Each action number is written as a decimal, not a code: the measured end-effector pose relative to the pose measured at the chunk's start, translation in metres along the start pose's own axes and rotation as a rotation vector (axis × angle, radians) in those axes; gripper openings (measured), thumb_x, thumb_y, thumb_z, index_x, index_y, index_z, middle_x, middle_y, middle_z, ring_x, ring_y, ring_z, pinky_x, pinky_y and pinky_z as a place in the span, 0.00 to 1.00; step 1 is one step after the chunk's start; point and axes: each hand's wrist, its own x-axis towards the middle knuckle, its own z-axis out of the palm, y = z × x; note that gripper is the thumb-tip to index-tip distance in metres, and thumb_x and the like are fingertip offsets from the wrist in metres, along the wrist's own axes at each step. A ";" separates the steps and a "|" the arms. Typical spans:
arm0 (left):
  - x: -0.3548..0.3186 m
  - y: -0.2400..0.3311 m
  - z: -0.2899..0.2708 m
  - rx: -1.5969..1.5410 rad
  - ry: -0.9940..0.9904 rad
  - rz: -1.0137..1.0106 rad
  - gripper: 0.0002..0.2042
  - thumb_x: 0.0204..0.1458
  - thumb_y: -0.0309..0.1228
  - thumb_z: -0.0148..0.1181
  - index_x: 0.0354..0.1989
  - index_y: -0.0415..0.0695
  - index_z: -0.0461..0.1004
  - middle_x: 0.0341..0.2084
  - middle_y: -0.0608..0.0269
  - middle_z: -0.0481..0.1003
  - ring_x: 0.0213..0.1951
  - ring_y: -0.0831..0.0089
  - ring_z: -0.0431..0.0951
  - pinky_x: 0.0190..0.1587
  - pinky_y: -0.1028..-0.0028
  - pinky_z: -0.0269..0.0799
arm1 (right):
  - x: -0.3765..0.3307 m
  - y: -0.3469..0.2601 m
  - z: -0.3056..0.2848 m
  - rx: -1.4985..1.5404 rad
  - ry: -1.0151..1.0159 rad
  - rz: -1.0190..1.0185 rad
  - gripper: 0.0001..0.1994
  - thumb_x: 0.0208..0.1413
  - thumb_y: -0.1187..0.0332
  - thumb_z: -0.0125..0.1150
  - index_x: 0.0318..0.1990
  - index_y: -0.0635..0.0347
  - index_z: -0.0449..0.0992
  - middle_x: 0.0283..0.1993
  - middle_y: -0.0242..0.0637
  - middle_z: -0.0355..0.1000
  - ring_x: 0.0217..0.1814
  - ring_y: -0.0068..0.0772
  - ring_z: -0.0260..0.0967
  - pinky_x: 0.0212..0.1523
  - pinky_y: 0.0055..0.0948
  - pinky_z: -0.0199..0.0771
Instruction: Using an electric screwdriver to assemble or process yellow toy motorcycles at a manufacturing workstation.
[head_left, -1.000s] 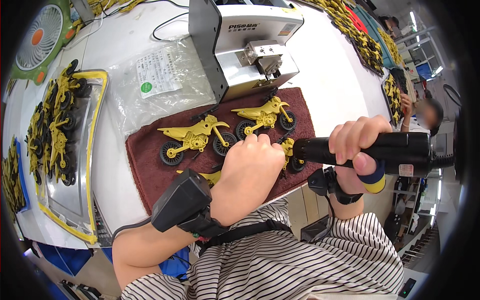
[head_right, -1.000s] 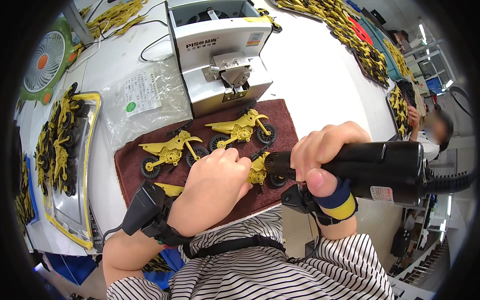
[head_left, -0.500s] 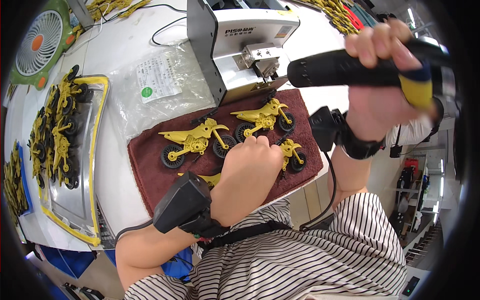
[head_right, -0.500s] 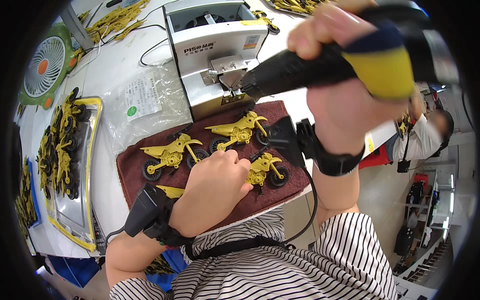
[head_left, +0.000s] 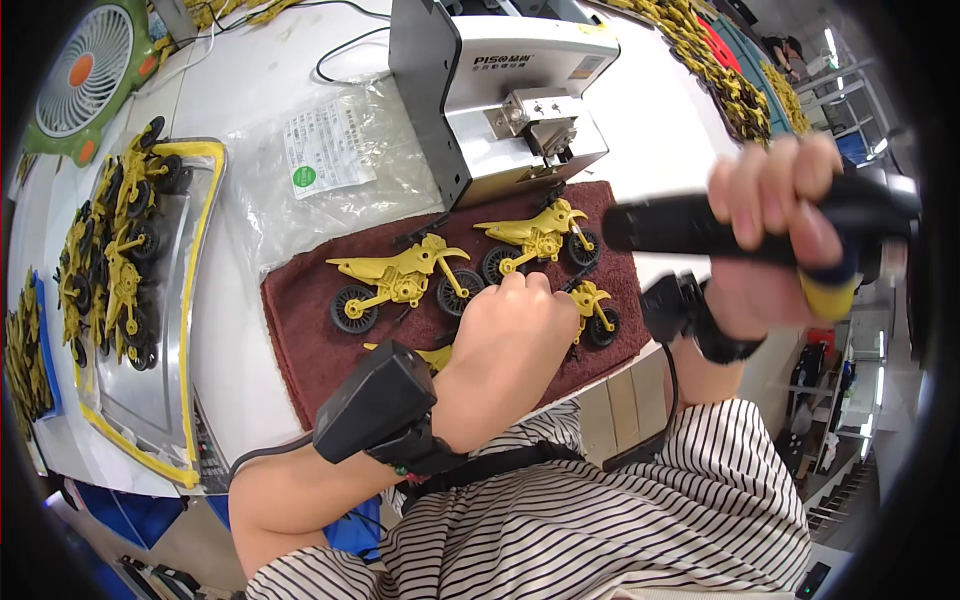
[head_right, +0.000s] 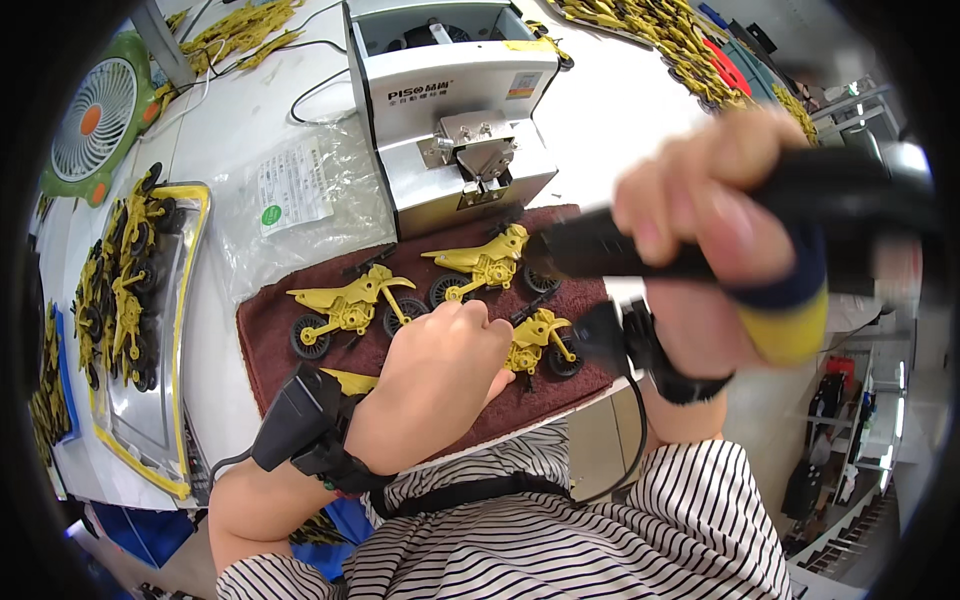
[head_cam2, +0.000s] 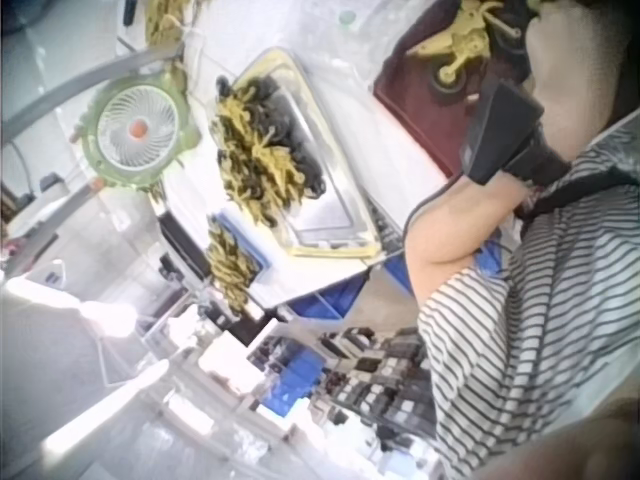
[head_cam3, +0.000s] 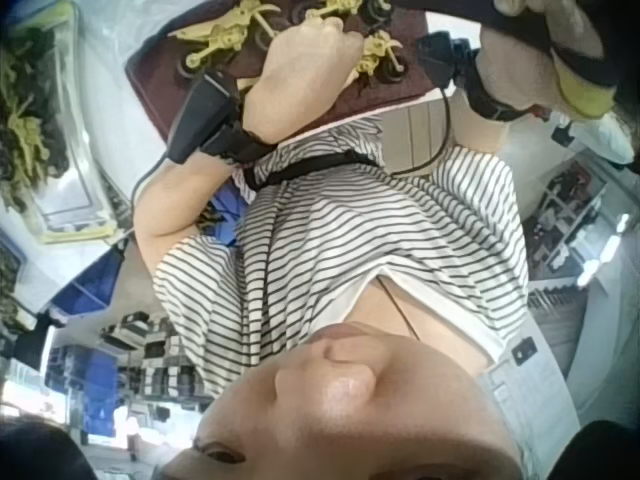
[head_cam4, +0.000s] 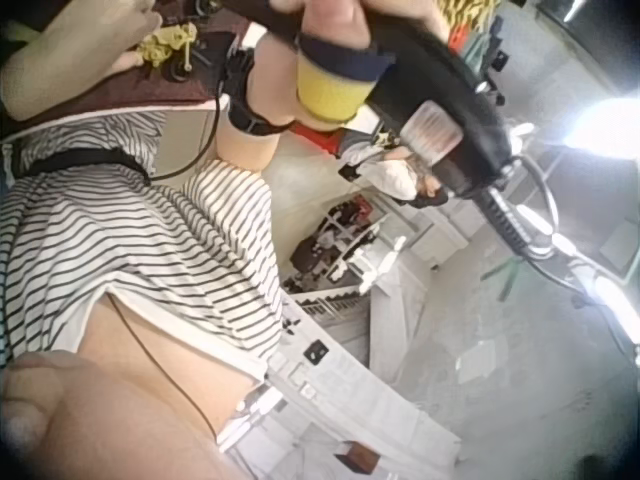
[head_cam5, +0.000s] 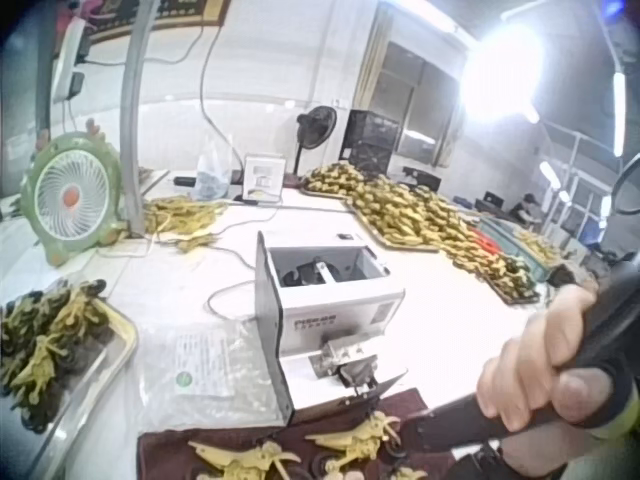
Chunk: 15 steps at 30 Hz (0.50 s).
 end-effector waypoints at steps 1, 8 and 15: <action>0.001 -0.001 0.003 -0.001 0.015 0.000 0.11 0.38 0.32 0.63 0.24 0.40 0.69 0.26 0.59 0.69 0.34 0.64 0.72 0.33 0.69 0.71 | -0.012 -0.005 -0.002 -0.006 0.022 0.005 0.11 0.42 0.73 0.56 0.30 0.56 0.58 0.23 0.31 0.58 0.23 0.25 0.58 0.32 0.29 0.58; -0.009 -0.004 -0.002 0.055 0.039 -0.056 0.10 0.38 0.32 0.63 0.24 0.40 0.69 0.25 0.58 0.69 0.33 0.63 0.72 0.32 0.69 0.70 | -0.072 -0.014 -0.005 -0.027 0.109 -0.004 0.13 0.43 0.73 0.61 0.31 0.57 0.60 0.22 0.32 0.61 0.20 0.28 0.61 0.28 0.30 0.63; -0.002 -0.002 0.003 0.028 0.047 -0.016 0.11 0.37 0.32 0.63 0.23 0.40 0.69 0.24 0.58 0.68 0.32 0.63 0.72 0.31 0.68 0.70 | -0.088 -0.006 -0.010 -0.057 0.232 0.033 0.13 0.42 0.74 0.63 0.31 0.59 0.63 0.21 0.32 0.63 0.20 0.28 0.63 0.28 0.29 0.65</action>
